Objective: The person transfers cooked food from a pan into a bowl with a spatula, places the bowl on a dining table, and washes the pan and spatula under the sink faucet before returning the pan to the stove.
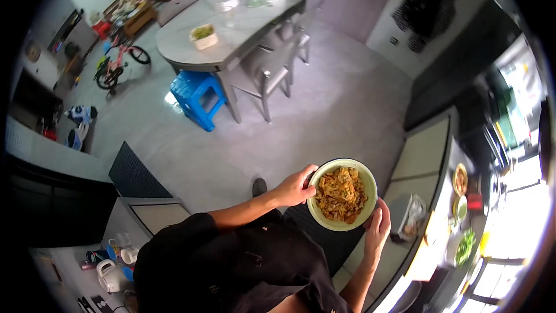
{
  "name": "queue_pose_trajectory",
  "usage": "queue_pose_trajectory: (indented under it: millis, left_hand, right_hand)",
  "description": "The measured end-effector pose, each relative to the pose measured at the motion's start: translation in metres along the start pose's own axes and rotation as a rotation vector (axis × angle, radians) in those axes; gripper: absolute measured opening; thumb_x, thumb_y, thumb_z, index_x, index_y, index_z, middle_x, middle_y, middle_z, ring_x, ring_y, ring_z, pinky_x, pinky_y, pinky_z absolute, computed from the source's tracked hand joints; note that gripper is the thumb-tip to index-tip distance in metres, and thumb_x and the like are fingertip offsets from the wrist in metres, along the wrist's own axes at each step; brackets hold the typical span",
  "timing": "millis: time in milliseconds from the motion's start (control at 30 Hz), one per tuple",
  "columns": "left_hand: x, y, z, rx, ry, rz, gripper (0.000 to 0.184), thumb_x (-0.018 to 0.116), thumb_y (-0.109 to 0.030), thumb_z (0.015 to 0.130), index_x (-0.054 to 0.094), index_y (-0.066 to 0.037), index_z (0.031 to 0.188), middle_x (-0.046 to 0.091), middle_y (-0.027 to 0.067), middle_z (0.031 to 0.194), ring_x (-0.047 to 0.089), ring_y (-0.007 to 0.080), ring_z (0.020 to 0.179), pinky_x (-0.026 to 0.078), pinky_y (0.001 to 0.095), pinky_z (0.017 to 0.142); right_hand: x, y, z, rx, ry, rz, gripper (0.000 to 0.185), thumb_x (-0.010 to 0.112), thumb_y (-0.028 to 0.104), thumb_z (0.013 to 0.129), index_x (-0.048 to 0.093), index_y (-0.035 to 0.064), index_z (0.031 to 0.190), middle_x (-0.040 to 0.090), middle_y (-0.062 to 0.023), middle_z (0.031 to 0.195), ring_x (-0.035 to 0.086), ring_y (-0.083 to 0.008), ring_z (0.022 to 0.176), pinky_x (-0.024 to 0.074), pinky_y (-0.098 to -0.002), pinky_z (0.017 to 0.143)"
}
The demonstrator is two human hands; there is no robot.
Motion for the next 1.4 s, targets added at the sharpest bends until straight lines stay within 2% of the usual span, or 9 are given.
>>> queue_pose_trajectory:
  millis: [33, 67, 133, 433, 767, 967, 1200, 1300, 1400]
  left_hand:
    - [-0.033, 0.003, 0.008, 0.014, -0.054, 0.006, 0.05, 0.057, -0.01, 0.091, 0.037, -0.004, 0.136, 0.063, 0.0084, 0.071, 0.057, 0.0138, 0.049, 0.047, 0.0315, 0.048]
    - [-0.066, 0.003, 0.016, -0.062, -0.101, 0.007, 0.051, 0.058, -0.01, 0.09, 0.037, -0.003, 0.136, 0.065, 0.0101, 0.072, 0.059, 0.0145, 0.05, 0.049, 0.0321, 0.048]
    - [-0.127, -0.002, 0.027, -0.012, -0.176, 0.052, 0.051, 0.058, -0.01, 0.09, 0.038, -0.003, 0.137, 0.066, 0.0108, 0.073, 0.061, 0.0152, 0.051, 0.05, 0.0317, 0.049]
    - [-0.365, 0.003, 0.05, 0.034, -0.717, -0.17, 0.048, 0.056, -0.006, 0.091, 0.038, -0.006, 0.136, 0.06, 0.0033, 0.072, 0.053, 0.0079, 0.052, 0.044, 0.0246, 0.045]
    - [-0.571, -0.003, 0.076, 0.074, -1.295, -0.213, 0.043, 0.058, -0.008, 0.09, 0.045, -0.008, 0.131, 0.061, 0.0035, 0.072, 0.053, 0.0075, 0.052, 0.041, 0.0216, 0.045]
    - [-0.696, -0.007, 0.114, 0.005, -1.394, -0.138, 0.043, 0.058, -0.009, 0.088, 0.045, -0.005, 0.129, 0.061, 0.0059, 0.073, 0.053, 0.0089, 0.054, 0.041, 0.0227, 0.046]
    - [-0.853, 0.055, 0.199, -0.003, -1.357, -0.133, 0.045, 0.061, -0.012, 0.088, 0.044, -0.002, 0.128, 0.063, 0.01, 0.082, 0.057, 0.0132, 0.06, 0.043, 0.0265, 0.049]
    - [-0.918, 0.084, 0.24, -0.088, -1.308, -0.103, 0.045, 0.062, -0.016, 0.091, 0.044, -0.004, 0.13, 0.061, 0.0078, 0.081, 0.057, 0.011, 0.061, 0.044, 0.0242, 0.05]
    - [-0.979, 0.125, 0.277, -0.088, -1.241, -0.139, 0.049, 0.063, -0.012, 0.087, 0.042, -0.002, 0.131, 0.063, 0.0152, 0.096, 0.062, 0.0164, 0.07, 0.051, 0.0285, 0.056]
  right_hand:
    - [0.028, 0.001, 0.022, -0.049, 0.04, 0.007, 0.037, 0.045, 0.027, 0.106, 0.056, 0.0021, 0.131, 0.052, 0.003, 0.068, 0.045, -0.0034, 0.056, 0.0357, -0.0196, 0.05]
    - [0.053, 0.008, 0.038, -0.003, 0.057, 0.021, 0.037, 0.045, 0.026, 0.106, 0.055, 0.0025, 0.132, 0.053, 0.0027, 0.068, 0.045, -0.0038, 0.056, 0.0359, -0.0196, 0.05]
    - [0.098, 0.03, 0.067, 0.055, 0.08, 0.084, 0.035, 0.046, 0.025, 0.105, 0.054, 0.0033, 0.132, 0.054, 0.0023, 0.068, 0.046, -0.0045, 0.056, 0.0363, -0.0197, 0.05]
    - [0.268, 0.041, 0.175, 0.138, 0.446, -0.068, 0.034, 0.045, 0.023, 0.104, 0.055, 0.0019, 0.13, 0.056, 0.0004, 0.071, 0.049, -0.0065, 0.059, 0.0396, -0.0216, 0.052]
    - [0.425, 0.058, 0.348, -0.112, 0.692, -0.152, 0.032, 0.049, 0.017, 0.101, 0.056, -0.0007, 0.127, 0.058, -0.0023, 0.071, 0.05, -0.0071, 0.058, 0.0421, -0.0231, 0.053]
    - [0.478, 0.066, 0.411, -0.084, 0.76, -0.176, 0.03, 0.051, 0.015, 0.099, 0.058, 0.0008, 0.124, 0.058, -0.0033, 0.069, 0.051, -0.0078, 0.056, 0.0421, -0.0235, 0.052]
    - [0.468, -0.018, 0.408, 0.19, 0.54, -0.304, 0.028, 0.051, 0.017, 0.1, 0.058, 0.0012, 0.122, 0.057, -0.0035, 0.068, 0.051, -0.0089, 0.052, 0.0396, -0.0235, 0.045]
    - [0.453, -0.048, 0.365, 0.465, 0.404, -0.264, 0.025, 0.051, 0.02, 0.1, 0.06, 0.0016, 0.114, 0.057, -0.0052, 0.066, 0.051, -0.0106, 0.048, 0.0392, -0.0254, 0.041]
    - [0.44, -0.079, 0.302, 0.791, 0.326, -0.333, 0.024, 0.051, 0.024, 0.098, 0.06, 0.0038, 0.089, 0.053, -0.0041, 0.057, 0.051, -0.0133, 0.042, 0.0369, -0.028, 0.036]
Point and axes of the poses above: each hand's wrist, its own z-axis towards the middle knuckle, its own x-axis out of the palm, y = z × x, the point moved 1 cm from there along z, towards the middle knuckle
